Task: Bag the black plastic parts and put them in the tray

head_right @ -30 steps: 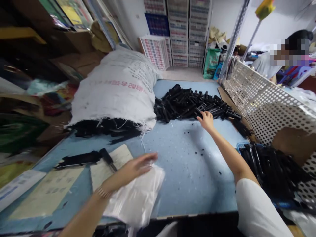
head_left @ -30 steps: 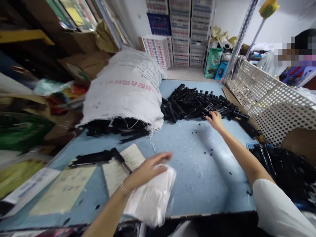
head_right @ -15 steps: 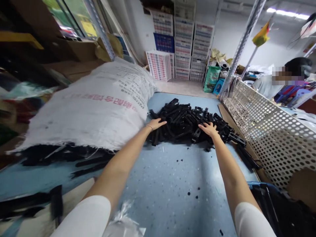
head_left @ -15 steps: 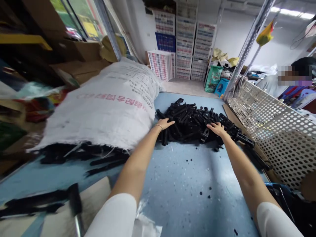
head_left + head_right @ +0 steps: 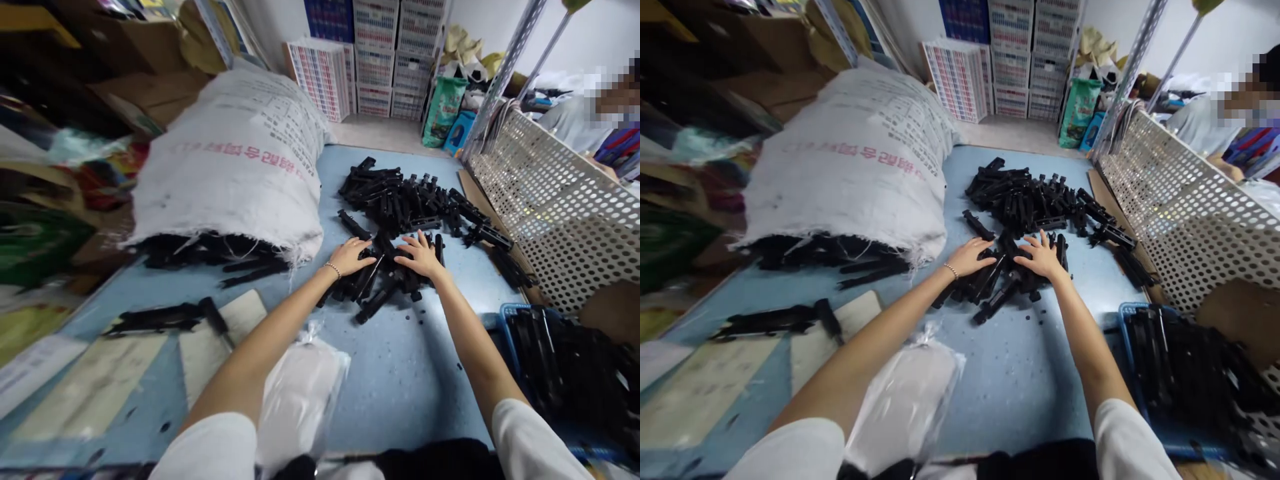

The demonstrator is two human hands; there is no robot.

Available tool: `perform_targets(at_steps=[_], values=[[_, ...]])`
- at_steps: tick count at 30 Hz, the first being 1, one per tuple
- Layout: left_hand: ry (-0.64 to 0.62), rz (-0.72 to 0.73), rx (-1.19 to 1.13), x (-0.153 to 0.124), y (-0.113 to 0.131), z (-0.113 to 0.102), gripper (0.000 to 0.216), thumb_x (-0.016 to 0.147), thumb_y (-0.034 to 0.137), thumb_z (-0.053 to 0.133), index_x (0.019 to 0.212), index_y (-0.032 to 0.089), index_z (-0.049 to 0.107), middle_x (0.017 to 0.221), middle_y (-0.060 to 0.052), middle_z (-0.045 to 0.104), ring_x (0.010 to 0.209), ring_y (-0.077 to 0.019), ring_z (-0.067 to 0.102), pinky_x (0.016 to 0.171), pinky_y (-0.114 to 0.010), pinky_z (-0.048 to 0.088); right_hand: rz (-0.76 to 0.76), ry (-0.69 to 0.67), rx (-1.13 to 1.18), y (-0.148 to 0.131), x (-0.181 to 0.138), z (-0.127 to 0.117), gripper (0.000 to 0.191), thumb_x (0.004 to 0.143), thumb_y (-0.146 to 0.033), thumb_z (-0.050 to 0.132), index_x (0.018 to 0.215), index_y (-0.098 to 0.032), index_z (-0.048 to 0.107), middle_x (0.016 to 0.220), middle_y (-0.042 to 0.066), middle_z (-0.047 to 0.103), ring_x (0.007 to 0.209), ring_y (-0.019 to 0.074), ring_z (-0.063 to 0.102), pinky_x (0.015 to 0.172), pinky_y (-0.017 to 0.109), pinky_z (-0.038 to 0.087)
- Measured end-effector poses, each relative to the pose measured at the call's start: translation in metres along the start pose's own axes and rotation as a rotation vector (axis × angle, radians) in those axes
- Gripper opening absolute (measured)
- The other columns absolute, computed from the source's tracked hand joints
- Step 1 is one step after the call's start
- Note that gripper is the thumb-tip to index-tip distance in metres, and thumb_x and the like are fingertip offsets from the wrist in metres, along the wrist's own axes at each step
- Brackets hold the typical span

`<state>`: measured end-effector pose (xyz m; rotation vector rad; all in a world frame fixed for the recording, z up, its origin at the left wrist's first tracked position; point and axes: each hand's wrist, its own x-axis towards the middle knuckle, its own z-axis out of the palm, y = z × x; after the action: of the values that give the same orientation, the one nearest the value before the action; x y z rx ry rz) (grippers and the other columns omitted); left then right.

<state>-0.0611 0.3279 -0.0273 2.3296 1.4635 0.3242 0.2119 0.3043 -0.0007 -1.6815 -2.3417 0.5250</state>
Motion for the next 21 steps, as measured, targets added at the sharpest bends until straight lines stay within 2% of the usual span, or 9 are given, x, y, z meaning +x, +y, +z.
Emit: perform_targets(at_steps=[3,5,7,10,12,15,18,21], values=[[0.104,0.005,0.059,-0.037,0.027,-0.003,0.063,0.093,0.048,0.059,0.147,0.016,0.050,0.156,-0.016,0.043,0.145,-0.0324,0.037,0.121,-0.046,0.031,-0.165,0.112,0.000,-0.010,-0.016,0.010,0.040,0.095,-0.048,0.059,0.128,-0.028,0.069,0.152,0.007,0.055,0.154,0.0379,0.025,0.119,0.074,0.013],[0.211,-0.026,0.140,-0.065,0.053,-0.003,0.049,0.095,0.042,0.056,0.134,0.015,0.061,0.147,-0.017,0.049,0.138,-0.0333,0.042,0.116,-0.047,0.035,-0.228,0.276,-0.004,-0.014,-0.023,0.012,0.033,0.097,-0.039,0.057,0.124,-0.024,0.071,0.140,0.010,0.065,0.147,0.0343,0.041,0.122,0.068,0.014],[0.212,-0.074,0.218,-0.088,0.080,0.002,0.041,0.095,0.042,0.054,0.119,0.012,0.068,0.132,-0.019,0.057,0.126,-0.0347,0.049,0.107,-0.048,0.043,-0.217,0.458,0.031,-0.017,-0.031,0.011,0.031,0.098,-0.034,0.053,0.120,-0.021,0.071,0.130,0.013,0.070,0.136,0.0323,0.054,0.120,0.061,0.027],[0.108,-0.148,0.283,-0.106,0.107,0.011,0.044,0.090,0.043,0.061,0.116,0.008,0.069,0.128,-0.023,0.056,0.119,-0.0380,0.051,0.091,-0.047,0.052,-0.182,0.627,0.150,-0.026,-0.049,0.006,0.031,0.099,-0.032,0.048,0.115,-0.019,0.071,0.117,0.015,0.073,0.115,0.0288,0.066,0.105,0.049,0.049],[0.100,-0.207,0.253,-0.104,0.110,0.010,0.039,0.091,0.034,0.058,0.118,0.008,0.069,0.132,-0.023,0.055,0.122,-0.0378,0.050,0.089,-0.045,0.053,-0.208,0.664,0.231,-0.034,-0.068,0.004,0.030,0.099,-0.032,0.048,0.112,-0.019,0.072,0.111,0.014,0.074,0.106,0.0264,0.069,0.096,0.043,0.054],[0.114,-0.303,0.168,-0.098,0.099,0.003,0.033,0.095,0.024,0.048,0.112,0.010,0.072,0.130,-0.021,0.057,0.122,-0.0339,0.054,0.097,-0.042,0.051,-0.216,0.667,0.328,-0.046,-0.106,0.007,0.028,0.098,-0.034,0.051,0.111,-0.021,0.071,0.109,0.011,0.074,0.104,0.0245,0.069,0.095,0.042,0.055],[0.117,-0.289,0.142,-0.102,0.090,0.004,0.034,0.093,0.037,0.057,0.110,0.012,0.073,0.134,-0.019,0.056,0.127,-0.0350,0.052,0.107,-0.043,0.046,-0.147,0.633,0.442,-0.055,-0.142,0.019,0.029,0.098,-0.039,0.053,0.113,-0.023,0.070,0.109,0.009,0.074,0.103,0.0233,0.070,0.096,0.042,0.055],[0.137,-0.297,0.109,-0.112,0.093,0.016,0.059,0.084,0.048,0.070,0.128,0.010,0.063,0.140,-0.021,0.052,0.128,-0.0376,0.055,0.105,-0.044,0.048,-0.088,0.574,0.595,-0.064,-0.168,0.038,0.032,0.097,-0.045,0.053,0.113,-0.022,0.070,0.109,0.010,0.074,0.101,0.0225,0.071,0.094,0.042,0.056]])
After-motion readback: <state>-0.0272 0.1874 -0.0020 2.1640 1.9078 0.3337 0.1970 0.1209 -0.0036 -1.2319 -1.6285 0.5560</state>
